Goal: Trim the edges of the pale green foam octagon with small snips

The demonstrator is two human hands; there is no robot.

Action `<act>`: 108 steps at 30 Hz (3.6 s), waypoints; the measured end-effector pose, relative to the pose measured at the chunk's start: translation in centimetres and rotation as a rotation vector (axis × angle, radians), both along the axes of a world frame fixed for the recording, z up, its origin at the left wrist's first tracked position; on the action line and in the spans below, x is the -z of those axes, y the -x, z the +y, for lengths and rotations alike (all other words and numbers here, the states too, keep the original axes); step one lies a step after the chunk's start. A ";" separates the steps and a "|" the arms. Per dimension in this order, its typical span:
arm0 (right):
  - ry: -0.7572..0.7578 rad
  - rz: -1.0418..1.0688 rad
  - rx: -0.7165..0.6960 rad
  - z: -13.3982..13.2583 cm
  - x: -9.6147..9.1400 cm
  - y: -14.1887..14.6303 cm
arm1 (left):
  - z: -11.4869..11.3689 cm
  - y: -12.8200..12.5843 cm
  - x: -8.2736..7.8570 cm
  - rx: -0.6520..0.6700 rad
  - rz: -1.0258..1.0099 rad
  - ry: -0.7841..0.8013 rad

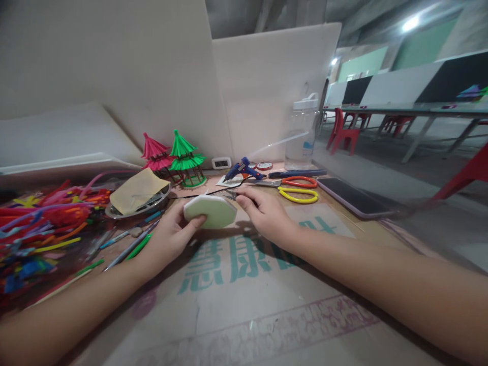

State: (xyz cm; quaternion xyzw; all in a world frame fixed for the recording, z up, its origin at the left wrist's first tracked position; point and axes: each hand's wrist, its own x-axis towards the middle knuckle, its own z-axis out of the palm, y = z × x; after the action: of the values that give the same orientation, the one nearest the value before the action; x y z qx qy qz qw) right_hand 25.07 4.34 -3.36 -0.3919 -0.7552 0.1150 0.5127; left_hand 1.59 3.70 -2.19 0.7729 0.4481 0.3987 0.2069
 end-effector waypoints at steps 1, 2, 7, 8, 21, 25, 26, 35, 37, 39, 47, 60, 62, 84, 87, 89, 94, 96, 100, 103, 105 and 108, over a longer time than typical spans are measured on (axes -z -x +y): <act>-0.023 -0.018 -0.010 -0.2 -0.1 0.1 | -0.1 0.0 0.0 0.000 0.013 -0.004; -0.044 -0.041 -0.023 -0.5 -0.3 0.2 | -0.2 0.0 0.0 0.001 0.028 -0.012; -0.100 -0.185 -0.078 -1.6 -1.1 0.5 | -0.7 0.1 -0.3 0.026 0.123 -0.074; -0.115 -0.204 -0.077 -1.7 -1.2 0.5 | -0.8 0.1 -0.2 0.036 0.127 -0.082; -0.209 -0.278 -0.120 -1.9 -1.2 0.1 | -0.8 0.5 0.0 0.123 0.212 -0.171; -0.216 -0.256 -0.148 -2.0 -1.3 0.2 | -0.9 0.5 -0.1 0.121 0.251 -0.184; -0.220 -0.263 -0.155 -2.1 -1.4 0.3 | -0.9 0.5 -0.2 0.124 0.259 -0.187; -0.212 -0.299 -0.163 -2.1 -1.4 0.4 | -0.9 0.6 -0.1 0.111 0.235 -0.180; -0.224 -0.302 -0.161 -2.0 -1.4 0.4 | -1.0 0.6 -0.1 0.110 0.246 -0.176; -0.237 -0.309 -0.146 -2.1 -1.4 0.3 | -1.0 0.6 -0.1 0.112 0.261 -0.172; -0.168 -0.232 -0.113 -2.1 -1.4 0.6 | -1.1 0.3 -0.3 0.086 0.245 -0.134; 0.219 0.049 -0.097 -0.1 -0.2 0.7 | -0.5 -0.2 -0.4 0.039 -0.027 0.070; 0.240 0.037 -0.133 -0.3 -0.2 1.0 | -0.5 -0.3 -0.4 0.062 -0.039 0.095; -0.265 -0.327 -0.028 -1.3 -2.0 -0.3 | -1.3 -0.2 -0.8 0.072 0.204 -0.092; -0.285 -0.333 -0.028 -1.3 -2.0 -0.4 | -1.4 -0.2 -0.8 0.078 0.219 -0.119; -0.292 -0.332 -0.020 -1.2 -1.9 -0.4 | -1.4 -0.2 -0.8 0.081 0.220 -0.125; -0.277 -0.328 -0.013 -1.1 -1.7 -0.4 | -1.4 -0.2 -0.9 0.086 0.221 -0.130; -0.273 -0.312 -0.022 -1.0 -1.6 -0.4 | -1.4 -0.3 -0.9 0.088 0.217 -0.131; -0.267 -0.302 -0.023 -1.0 -1.7 -0.5 | -1.3 -0.3 -0.9 0.084 0.207 -0.114; -0.252 -0.298 -0.024 -1.0 -1.8 -0.4 | -1.3 -0.2 -0.8 0.081 0.204 -0.096; -0.232 -0.270 -0.038 -0.9 -1.8 -0.4 | -1.2 -0.2 -0.8 0.074 0.199 -0.080; -0.196 -0.222 -0.060 -0.7 -1.6 -0.5 | -1.1 -0.2 -0.7 0.052 0.175 -0.063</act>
State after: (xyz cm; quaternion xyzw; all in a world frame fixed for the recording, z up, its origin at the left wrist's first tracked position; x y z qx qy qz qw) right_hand 25.57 3.64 -1.76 -0.3274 -0.8263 0.0119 0.4582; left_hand 1.79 2.62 -1.49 0.8223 0.4317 0.3378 0.1529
